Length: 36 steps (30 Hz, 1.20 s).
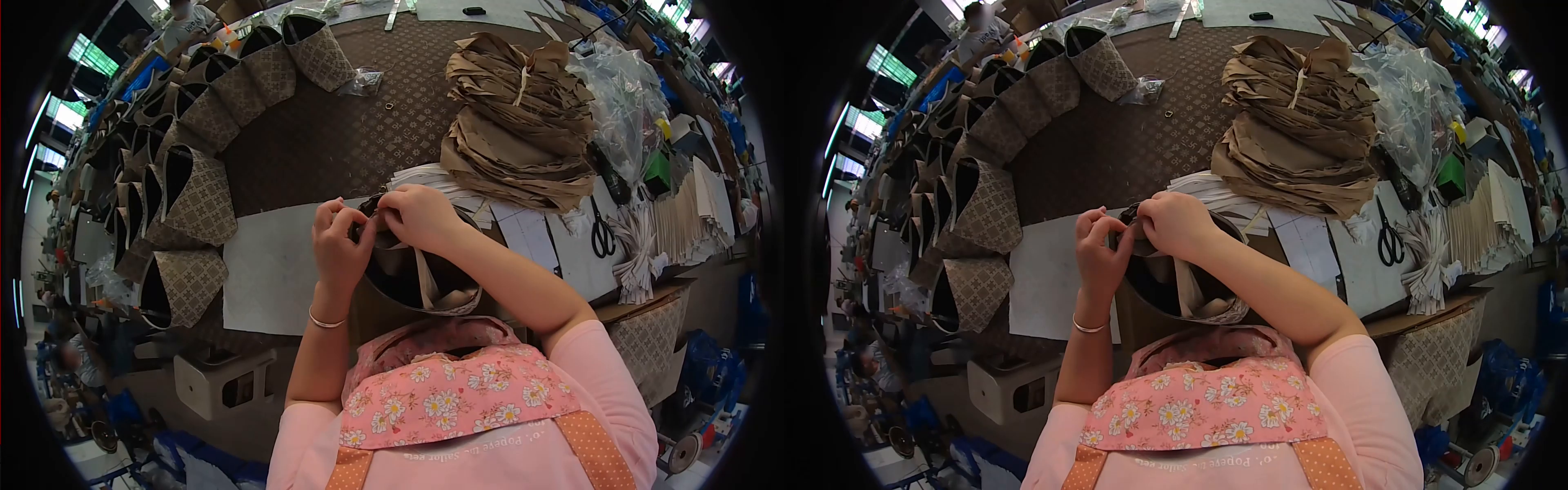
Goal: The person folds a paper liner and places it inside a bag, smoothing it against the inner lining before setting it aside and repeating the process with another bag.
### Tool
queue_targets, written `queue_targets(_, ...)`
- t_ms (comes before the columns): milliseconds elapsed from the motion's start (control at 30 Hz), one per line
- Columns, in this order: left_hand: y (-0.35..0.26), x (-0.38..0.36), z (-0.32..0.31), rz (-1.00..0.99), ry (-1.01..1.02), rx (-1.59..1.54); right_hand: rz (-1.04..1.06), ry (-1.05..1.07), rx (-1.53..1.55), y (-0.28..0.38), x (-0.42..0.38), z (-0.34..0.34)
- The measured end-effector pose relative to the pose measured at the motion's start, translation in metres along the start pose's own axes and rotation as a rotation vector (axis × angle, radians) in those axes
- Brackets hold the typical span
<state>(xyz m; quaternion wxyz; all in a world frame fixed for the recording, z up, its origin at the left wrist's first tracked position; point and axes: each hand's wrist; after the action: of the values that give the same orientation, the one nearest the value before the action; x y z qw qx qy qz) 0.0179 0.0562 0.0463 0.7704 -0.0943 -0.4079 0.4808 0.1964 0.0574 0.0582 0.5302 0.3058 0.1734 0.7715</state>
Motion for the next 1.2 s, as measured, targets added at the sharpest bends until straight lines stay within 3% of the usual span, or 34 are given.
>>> queue_targets(167, 0.012, 0.008, -0.010, -0.057, 0.032, -0.178, -0.035, 0.001, 0.040, 0.002, 0.003, -0.002)
queue_targets(267, 0.012, 0.009, -0.012, 0.009, 0.098, -0.286, -0.057, -0.026, -0.012, 0.002, 0.005, -0.006)
queue_targets(533, 0.019, 0.008, -0.014, 0.063, 0.092, -0.328, -0.017, -0.128, -0.035, 0.001, 0.006, -0.013)
queue_targets(1200, 0.018, 0.003, -0.003, 0.010, 0.147, -0.295, -0.061, -0.090, -0.074, 0.016, 0.002, -0.002)
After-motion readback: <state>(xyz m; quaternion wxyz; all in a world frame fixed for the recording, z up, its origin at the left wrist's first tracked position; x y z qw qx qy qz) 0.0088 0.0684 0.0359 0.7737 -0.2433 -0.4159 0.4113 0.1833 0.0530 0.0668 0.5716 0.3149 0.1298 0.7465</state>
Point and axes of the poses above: each hand's wrist, its own x-axis towards the middle knuckle, its own z-axis out of the back of the hand, y = z × x, and after that the axes turned 1 degree about x, right-handed
